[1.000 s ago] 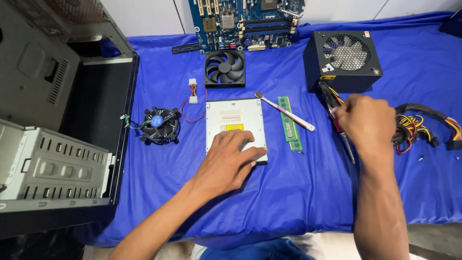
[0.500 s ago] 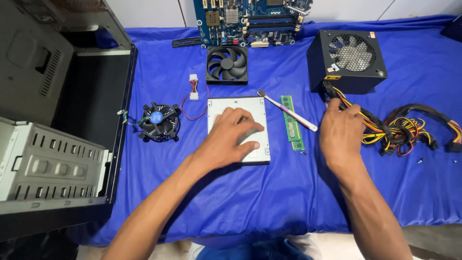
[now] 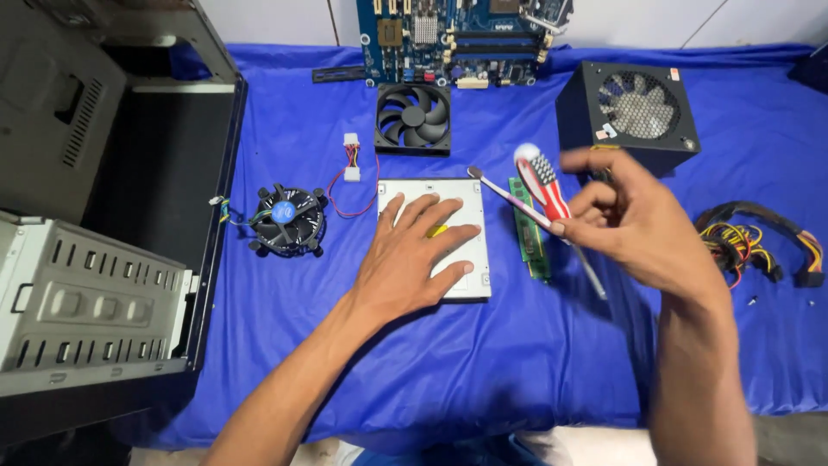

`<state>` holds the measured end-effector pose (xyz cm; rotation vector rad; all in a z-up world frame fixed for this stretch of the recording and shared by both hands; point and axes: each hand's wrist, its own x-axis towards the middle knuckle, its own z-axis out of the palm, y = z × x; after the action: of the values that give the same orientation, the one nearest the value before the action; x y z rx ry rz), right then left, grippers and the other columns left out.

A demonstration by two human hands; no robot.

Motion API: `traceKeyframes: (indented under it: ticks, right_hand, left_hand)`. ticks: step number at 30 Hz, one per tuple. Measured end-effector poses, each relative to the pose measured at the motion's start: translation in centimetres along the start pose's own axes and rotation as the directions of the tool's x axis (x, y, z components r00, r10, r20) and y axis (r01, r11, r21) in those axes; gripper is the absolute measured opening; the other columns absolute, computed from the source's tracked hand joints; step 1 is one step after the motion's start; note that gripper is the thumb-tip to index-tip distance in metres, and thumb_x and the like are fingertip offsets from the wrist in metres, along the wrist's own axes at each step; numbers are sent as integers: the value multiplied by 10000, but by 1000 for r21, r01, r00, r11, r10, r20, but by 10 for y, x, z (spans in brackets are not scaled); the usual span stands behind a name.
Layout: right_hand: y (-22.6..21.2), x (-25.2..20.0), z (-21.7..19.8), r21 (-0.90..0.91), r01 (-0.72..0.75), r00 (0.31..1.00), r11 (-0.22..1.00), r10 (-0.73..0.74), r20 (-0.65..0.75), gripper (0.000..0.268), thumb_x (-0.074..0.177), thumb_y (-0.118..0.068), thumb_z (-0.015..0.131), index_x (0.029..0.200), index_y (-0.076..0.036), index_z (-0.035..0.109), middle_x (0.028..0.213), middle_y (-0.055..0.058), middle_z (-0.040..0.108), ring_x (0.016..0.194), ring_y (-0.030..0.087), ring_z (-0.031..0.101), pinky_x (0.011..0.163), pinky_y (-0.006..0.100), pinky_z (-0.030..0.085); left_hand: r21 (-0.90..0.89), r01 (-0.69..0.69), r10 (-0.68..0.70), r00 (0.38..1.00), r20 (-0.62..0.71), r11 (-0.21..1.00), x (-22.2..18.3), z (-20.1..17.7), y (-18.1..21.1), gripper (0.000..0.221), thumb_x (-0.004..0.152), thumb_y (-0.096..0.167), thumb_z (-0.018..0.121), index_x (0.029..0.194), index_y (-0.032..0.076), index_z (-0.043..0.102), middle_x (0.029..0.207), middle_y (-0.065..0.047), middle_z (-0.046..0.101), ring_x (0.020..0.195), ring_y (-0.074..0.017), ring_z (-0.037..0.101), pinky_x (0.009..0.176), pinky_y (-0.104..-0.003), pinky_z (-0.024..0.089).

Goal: Cleaning a computer optical drive using a brush and a manual air blower on a repair bench.

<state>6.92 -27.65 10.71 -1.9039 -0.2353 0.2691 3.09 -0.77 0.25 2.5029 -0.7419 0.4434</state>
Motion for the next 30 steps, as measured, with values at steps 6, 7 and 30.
traceKeyframes:
  ticks: [6, 7, 30]
  right_hand:
    - [-46, 3, 25, 68, 373, 913, 925, -379, 152, 1025, 793, 51, 778, 1607, -147, 187, 1037, 191, 684, 968, 239, 762, 929, 342, 650]
    - [-42, 4, 29, 68, 374, 912, 925, -381, 151, 1025, 793, 51, 778, 1607, -147, 187, 1037, 191, 684, 968, 239, 762, 929, 342, 650]
    - [23, -2, 40, -85, 551, 833, 830, -553, 1, 822, 851, 55, 779, 1528, -63, 327, 1049, 188, 687, 959, 266, 781, 962, 379, 659]
  left_hand:
    - [25, -10, 10, 1000, 8, 1000, -1, 3, -1, 387, 944, 416, 647, 1298, 260, 662, 1478, -64, 551, 1388, -342, 466, 1156, -627, 283]
    - [27, -12, 11, 1000, 7, 1000, -1, 2, -1, 387, 944, 416, 647, 1298, 260, 662, 1478, -64, 551, 1388, -342, 466, 1156, -627, 283]
    - [13, 9, -9, 1000, 22, 1000, -2, -3, 6, 393, 984, 412, 610, 1334, 239, 659, 1504, -84, 539, 1414, -360, 459, 1195, -634, 253]
